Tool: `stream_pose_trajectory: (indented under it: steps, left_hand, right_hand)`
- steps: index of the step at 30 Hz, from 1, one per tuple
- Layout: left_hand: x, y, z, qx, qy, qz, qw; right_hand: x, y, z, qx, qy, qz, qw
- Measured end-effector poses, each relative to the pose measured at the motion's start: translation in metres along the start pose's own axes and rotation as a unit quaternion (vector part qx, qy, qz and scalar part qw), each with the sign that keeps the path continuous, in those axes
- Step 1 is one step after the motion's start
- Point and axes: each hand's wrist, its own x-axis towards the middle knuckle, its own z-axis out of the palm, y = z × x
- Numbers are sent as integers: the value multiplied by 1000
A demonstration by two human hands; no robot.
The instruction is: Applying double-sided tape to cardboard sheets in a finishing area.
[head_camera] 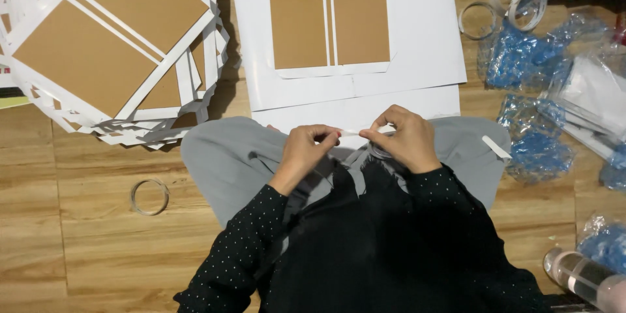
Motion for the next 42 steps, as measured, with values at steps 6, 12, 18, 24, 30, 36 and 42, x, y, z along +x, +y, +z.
stream_pose_trajectory:
  steps: [6,12,18,24,30,36,42]
  left_hand:
    - [47,-12,-5,120,-16,-46,992]
    - [133,-58,-36,395,63,-22,916]
    - [167,-86,-22,469,4,-62,881]
    - [165,-98,13,460,-29,19,887]
    - [172,-100,-7,358,33,86,929]
    - [183,-101,-16,297,50,69,951]
    - [194,-109,-22,263,30,57,963]
  right_hand:
    - [35,36,27,38,-86,119,988]
    - [57,76,30,158,-83,141,974]
    - [88,92,28,239,-101,170,951]
    - [134,108,73,100,-206,131,965]
    - [178,95,88,-25,-242,116,963]
    - [199,111,111,2,-287,131,949]
    - [218,147,140,27,-299,131,945]
